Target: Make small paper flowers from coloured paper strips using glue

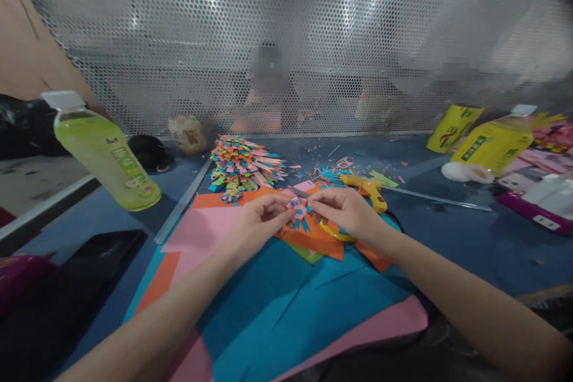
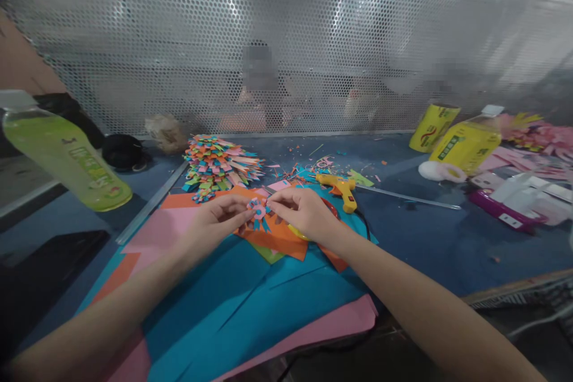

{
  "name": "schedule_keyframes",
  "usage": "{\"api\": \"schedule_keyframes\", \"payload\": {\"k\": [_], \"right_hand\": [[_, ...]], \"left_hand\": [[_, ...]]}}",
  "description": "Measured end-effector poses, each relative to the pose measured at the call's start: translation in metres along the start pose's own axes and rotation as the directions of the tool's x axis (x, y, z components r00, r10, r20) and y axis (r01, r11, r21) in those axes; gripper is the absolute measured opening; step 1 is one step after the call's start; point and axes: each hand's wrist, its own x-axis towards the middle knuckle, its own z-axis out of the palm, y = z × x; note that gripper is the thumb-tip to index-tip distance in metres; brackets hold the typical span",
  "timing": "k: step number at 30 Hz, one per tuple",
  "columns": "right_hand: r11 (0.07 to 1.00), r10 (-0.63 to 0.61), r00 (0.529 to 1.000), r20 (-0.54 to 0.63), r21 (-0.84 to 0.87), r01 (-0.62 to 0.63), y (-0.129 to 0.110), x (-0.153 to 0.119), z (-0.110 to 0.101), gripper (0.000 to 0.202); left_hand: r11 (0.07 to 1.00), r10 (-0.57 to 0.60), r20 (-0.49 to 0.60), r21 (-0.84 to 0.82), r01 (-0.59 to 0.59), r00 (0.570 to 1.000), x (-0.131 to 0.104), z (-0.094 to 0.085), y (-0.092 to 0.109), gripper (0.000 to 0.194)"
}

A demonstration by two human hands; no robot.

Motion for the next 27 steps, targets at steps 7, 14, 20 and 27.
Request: {"api": "schedule_keyframes", "payload": {"k": [7, 14, 20, 27], "right_hand": [[0.999, 0.014, 1.0, 0.009, 0.046, -0.014, 0.002, 0.002, -0.002, 0.022], [0.991, -0.026, 0.998, -0.058, -0.134, 0.018, 0.013, 0.005, -0.002, 0.02], [0.837, -0.205, 0.978, -0.03, -0.524, 0.159, 0.024, 0.007, -0.005, 0.02], [0.644, -0.25, 0.944, 0.215, -0.692, 0.327, 0.028, 0.016, 0.006, 0.043]], "left_hand": [[0.999, 0.027, -0.052, -0.018, -0.028, 0.998, 0.001, 0.001, 0.002, 0.024], [0.982, -0.056, -0.437, -0.187, -0.03, 0.898, 0.01, -0.016, 0.006, 0.027], [0.99, -0.07, -0.472, -0.14, 0.004, 0.879, 0.012, -0.021, 0.004, 0.025], [0.99, -0.124, -0.433, -0.111, 0.084, 0.893, 0.01, -0.014, 0.003, 0.024]]}}
